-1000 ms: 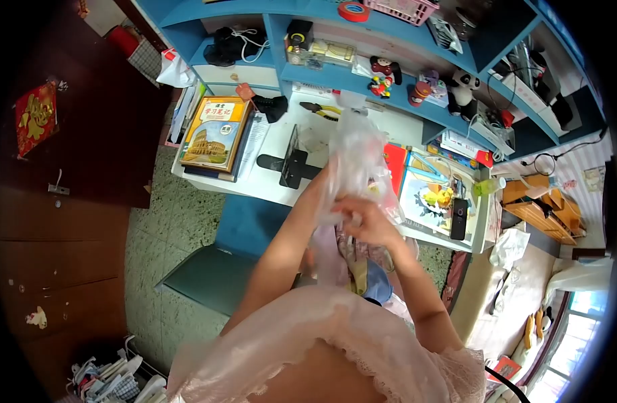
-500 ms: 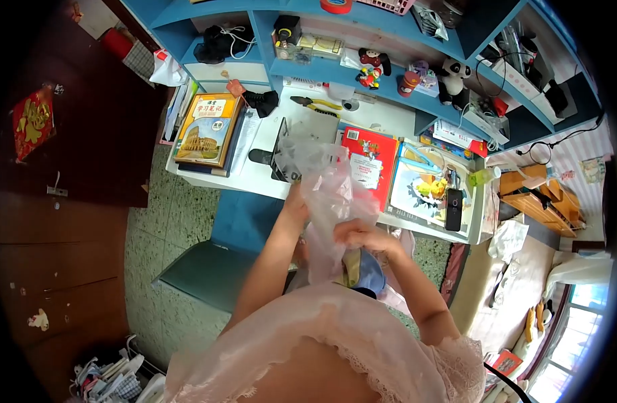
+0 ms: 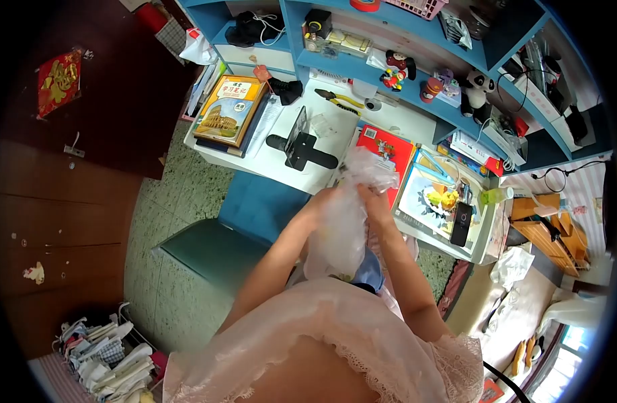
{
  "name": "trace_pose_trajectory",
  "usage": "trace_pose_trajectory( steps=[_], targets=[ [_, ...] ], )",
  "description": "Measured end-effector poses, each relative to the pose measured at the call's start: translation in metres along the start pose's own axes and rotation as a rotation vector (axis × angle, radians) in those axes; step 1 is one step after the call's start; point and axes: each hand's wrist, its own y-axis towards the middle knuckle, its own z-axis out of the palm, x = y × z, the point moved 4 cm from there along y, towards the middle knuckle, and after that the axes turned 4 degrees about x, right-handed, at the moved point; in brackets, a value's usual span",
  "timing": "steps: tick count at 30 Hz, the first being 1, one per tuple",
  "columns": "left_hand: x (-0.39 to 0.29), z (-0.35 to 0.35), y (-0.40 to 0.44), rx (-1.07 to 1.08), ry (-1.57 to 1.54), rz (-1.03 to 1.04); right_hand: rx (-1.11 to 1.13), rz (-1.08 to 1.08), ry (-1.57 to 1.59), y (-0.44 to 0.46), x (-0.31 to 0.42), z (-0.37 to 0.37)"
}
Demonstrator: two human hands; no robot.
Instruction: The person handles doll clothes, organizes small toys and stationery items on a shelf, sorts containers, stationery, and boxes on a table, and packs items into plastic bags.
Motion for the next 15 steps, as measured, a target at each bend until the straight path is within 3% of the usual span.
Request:
trace_pose_trajectory(
  steps=[1, 2, 4, 5, 7, 11, 13, 15],
  targets=[
    [0.006, 0.001, 0.0, -0.014, -0.265, -0.073, 0.009, 0.005, 0.0, 0.003, 0.0, -0.002],
    [0.006, 0.008, -0.004, -0.022, -0.269, -0.069, -0.036, -0.06, -0.049, 0.005, 0.006, -0.006],
    [-0.005, 0.022, -0.014, -0.156, -0.037, 0.072, -0.044, -0.265, -0.114, 0.015, 0.009, -0.01],
    [-0.001, 0.023, -0.015, -0.16, -0.04, 0.074, -0.04, -0.262, -0.114, 0.02, 0.007, -0.01],
    [0.007, 0.03, -0.016, 0.01, 0.071, 0.088, -0.008, -0.411, -0.26, 0.023, 0.008, -0.011],
    [0.016, 0.017, -0.008, -0.015, 0.29, -0.012, -0.137, -0.25, -0.359, 0.028, 0.051, -0.017],
    [-0.006, 0.028, -0.021, -0.021, 0.434, -0.028, -0.246, -0.204, 0.069, 0.042, 0.042, -0.043],
    [-0.014, 0.025, -0.024, -0.044, 0.41, 0.041, -0.241, -0.19, 0.122, 0.047, 0.039, -0.055]
  ],
)
